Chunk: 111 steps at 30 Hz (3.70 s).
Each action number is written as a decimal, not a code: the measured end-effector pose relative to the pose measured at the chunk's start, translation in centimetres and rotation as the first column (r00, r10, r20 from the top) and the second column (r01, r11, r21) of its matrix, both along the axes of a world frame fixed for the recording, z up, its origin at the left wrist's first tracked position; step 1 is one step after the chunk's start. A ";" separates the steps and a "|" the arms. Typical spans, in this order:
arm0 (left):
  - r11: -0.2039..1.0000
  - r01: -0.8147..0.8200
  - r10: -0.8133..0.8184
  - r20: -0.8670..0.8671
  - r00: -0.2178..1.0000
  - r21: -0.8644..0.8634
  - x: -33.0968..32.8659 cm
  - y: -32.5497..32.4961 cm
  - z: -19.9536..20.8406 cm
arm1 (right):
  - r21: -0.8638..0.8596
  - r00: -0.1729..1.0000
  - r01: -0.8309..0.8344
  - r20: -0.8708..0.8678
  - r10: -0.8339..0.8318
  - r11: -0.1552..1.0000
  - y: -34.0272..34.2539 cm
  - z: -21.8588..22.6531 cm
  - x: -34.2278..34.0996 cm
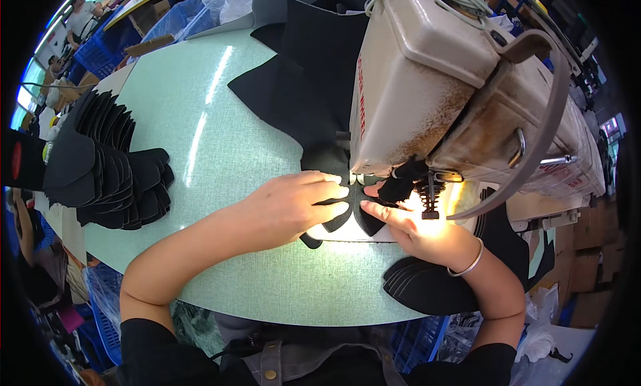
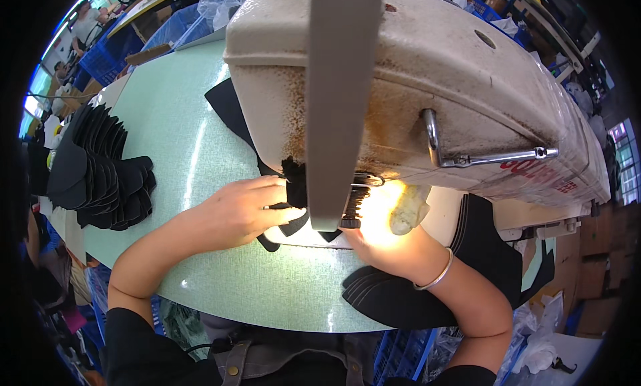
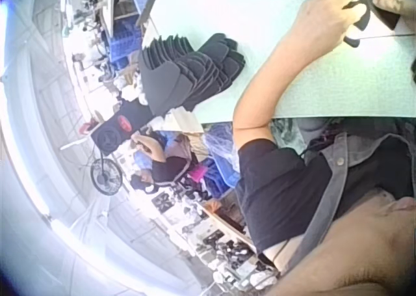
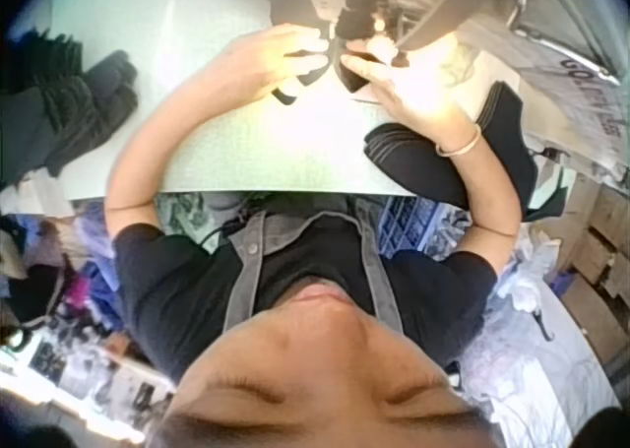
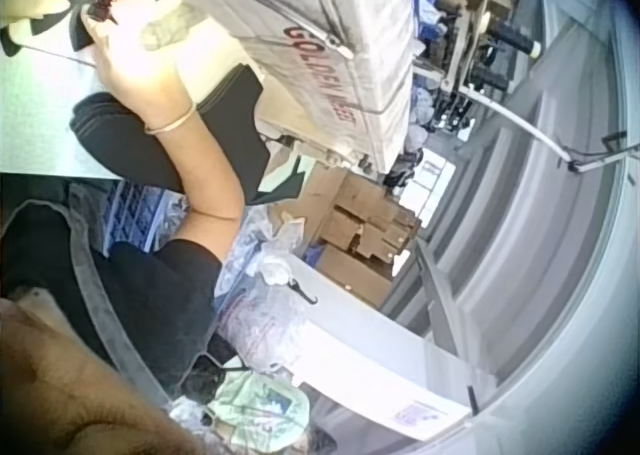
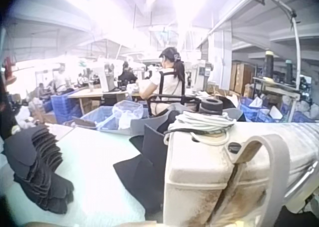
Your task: The person sews cut fabric pieces together along their edges using a sewing machine, repeatedly picking up fabric pieces from a stack on the table and guiding them through the needle.
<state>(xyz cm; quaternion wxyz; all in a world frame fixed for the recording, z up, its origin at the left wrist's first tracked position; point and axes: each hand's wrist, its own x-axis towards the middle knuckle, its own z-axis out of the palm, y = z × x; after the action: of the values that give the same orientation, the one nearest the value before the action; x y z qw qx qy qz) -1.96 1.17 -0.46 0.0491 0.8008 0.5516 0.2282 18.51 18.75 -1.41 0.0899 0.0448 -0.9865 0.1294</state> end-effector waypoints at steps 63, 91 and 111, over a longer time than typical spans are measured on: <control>0.576 -0.804 0.817 0.070 0.573 -0.144 -9.0 9.6 3.7 | -0.421 0.893 0.449 0.180 -0.413 0.788 10.5 -3.8 2.8; 0.806 -0.498 0.416 0.291 0.861 0.320 -17.1 21.6 0.8 | 0.146 0.751 0.651 0.027 -0.660 0.745 23.8 0.4 -15.3; 0.656 -0.690 0.752 -0.189 0.632 0.305 -6.3 -12.2 16.0 | 0.084 0.913 0.368 0.154 -0.377 0.926 2.4 8.3 10.7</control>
<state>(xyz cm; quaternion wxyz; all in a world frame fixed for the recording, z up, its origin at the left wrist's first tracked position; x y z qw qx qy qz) -8.25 -11.06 15.58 -0.2129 0.5367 0.8007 0.1600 29.16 21.17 6.91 0.0283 -0.1526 -0.9841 0.0869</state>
